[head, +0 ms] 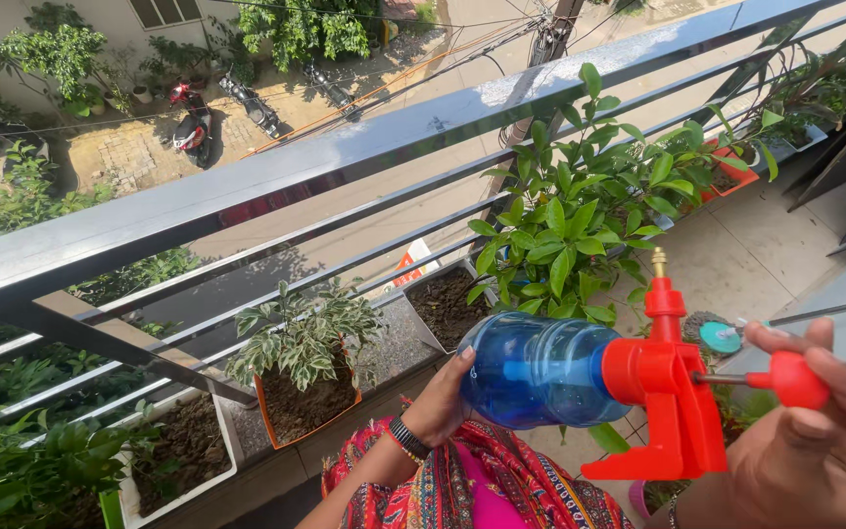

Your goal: The person uses a blue spray bottle with a red nozzle to water several potted plants on a balcony. They pump the handle to build pressure and then spray water onto the leaves and soil of different plants.

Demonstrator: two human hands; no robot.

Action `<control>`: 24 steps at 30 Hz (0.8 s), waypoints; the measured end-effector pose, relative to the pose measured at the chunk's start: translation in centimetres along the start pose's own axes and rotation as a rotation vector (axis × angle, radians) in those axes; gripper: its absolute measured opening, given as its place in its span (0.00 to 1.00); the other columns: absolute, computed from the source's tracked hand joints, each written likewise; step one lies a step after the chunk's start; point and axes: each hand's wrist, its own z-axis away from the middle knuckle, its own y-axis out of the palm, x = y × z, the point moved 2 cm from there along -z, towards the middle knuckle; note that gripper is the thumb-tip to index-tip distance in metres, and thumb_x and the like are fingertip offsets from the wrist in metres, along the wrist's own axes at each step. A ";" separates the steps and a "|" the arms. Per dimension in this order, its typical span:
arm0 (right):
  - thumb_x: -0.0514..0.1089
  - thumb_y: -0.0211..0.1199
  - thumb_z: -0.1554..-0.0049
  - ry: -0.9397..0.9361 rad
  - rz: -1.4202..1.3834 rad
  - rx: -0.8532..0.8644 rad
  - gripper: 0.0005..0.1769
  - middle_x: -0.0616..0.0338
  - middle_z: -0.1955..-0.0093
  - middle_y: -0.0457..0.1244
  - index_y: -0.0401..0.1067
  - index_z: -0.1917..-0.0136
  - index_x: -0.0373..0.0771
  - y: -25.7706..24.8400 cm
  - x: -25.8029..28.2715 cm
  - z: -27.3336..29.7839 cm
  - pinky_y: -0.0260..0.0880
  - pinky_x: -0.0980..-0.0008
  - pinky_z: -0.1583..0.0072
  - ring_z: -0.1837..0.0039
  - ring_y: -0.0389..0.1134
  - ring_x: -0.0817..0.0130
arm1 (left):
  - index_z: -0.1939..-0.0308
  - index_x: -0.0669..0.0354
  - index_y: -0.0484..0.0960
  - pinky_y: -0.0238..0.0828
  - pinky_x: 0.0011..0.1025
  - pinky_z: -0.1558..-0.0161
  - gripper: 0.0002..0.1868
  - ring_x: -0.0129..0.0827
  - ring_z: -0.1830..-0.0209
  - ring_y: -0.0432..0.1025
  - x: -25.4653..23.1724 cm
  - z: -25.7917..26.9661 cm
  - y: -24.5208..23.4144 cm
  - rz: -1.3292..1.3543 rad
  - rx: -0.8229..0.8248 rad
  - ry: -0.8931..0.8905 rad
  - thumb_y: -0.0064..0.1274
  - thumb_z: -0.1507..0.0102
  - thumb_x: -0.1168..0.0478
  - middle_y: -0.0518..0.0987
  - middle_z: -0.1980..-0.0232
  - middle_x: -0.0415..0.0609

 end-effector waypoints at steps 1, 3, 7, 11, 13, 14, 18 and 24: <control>0.55 0.71 0.31 -0.044 -0.015 -0.012 0.27 0.47 0.44 0.70 0.72 0.35 0.28 -1.0 -0.6 -1.5 0.63 0.62 0.22 0.38 0.75 0.54 | 0.21 0.63 0.57 0.79 0.55 0.46 0.44 0.49 0.35 0.73 -0.2 -0.7 1.0 -0.025 0.006 -0.004 0.44 0.30 0.35 0.71 0.29 0.61; 0.56 0.69 0.30 -0.051 0.033 0.006 0.28 0.44 0.43 0.68 0.71 0.35 0.27 -1.8 -1.7 -3.2 0.66 0.60 0.27 0.38 0.74 0.53 | 0.21 0.65 0.58 0.79 0.55 0.49 0.44 0.54 0.37 0.73 -0.5 -1.8 3.2 -0.073 0.018 -0.013 0.44 0.29 0.34 0.72 0.30 0.64; 0.57 0.65 0.27 0.004 0.109 0.052 0.30 0.39 0.41 0.65 0.68 0.33 0.25 -2.2 -1.9 -5.7 0.72 0.55 0.33 0.37 0.72 0.52 | 0.23 0.51 0.56 0.80 0.56 0.52 0.45 0.57 0.38 0.73 0.0 -3.3 6.5 -0.011 -0.032 -0.155 0.41 0.35 0.30 0.71 0.28 0.59; 0.61 0.58 0.27 0.118 0.081 0.167 0.32 0.38 0.35 0.62 0.62 0.30 0.28 -3.1 -0.4 -5.5 0.74 0.52 0.30 0.31 0.67 0.53 | 0.21 0.50 0.55 0.77 0.58 0.48 0.46 0.55 0.33 0.71 2.9 -5.3 8.6 0.102 0.023 -0.209 0.40 0.35 0.28 0.68 0.25 0.57; 0.61 0.57 0.27 0.118 0.024 0.144 0.33 0.39 0.32 0.60 0.59 0.27 0.30 -5.4 -1.5 -5.1 0.74 0.54 0.29 0.31 0.66 0.56 | 0.21 0.53 0.55 0.75 0.60 0.45 0.47 0.55 0.32 0.70 4.4 -6.5 9.3 0.141 0.049 -0.171 0.41 0.34 0.29 0.67 0.25 0.58; 0.60 0.57 0.26 0.120 -0.014 0.076 0.33 0.40 0.31 0.60 0.59 0.25 0.30 -6.8 -2.5 -4.1 0.73 0.57 0.29 0.32 0.66 0.58 | 0.21 0.55 0.55 0.74 0.60 0.43 0.47 0.55 0.32 0.70 5.1 -7.1 9.5 0.150 0.056 -0.137 0.42 0.33 0.29 0.67 0.25 0.59; 0.67 0.59 0.31 0.311 -0.018 -0.023 0.38 0.41 0.36 0.59 0.61 0.43 0.24 -15.8 -9.7 -2.4 0.67 0.58 0.35 0.38 0.64 0.58 | 0.22 0.63 0.55 0.71 0.59 0.36 0.47 0.50 0.29 0.68 7.8 -9.8 9.6 0.155 0.046 0.008 0.46 0.32 0.33 0.67 0.25 0.60; 0.85 0.50 0.46 0.803 -0.137 0.289 0.57 0.41 0.43 0.65 0.68 0.38 0.25 -19.0 -12.7 -2.0 0.67 0.51 0.42 0.44 0.68 0.54 | 0.22 0.60 0.55 0.68 0.54 0.32 0.47 0.47 0.29 0.69 12.3 -12.7 8.8 0.262 0.007 0.060 0.49 0.35 0.34 0.68 0.26 0.57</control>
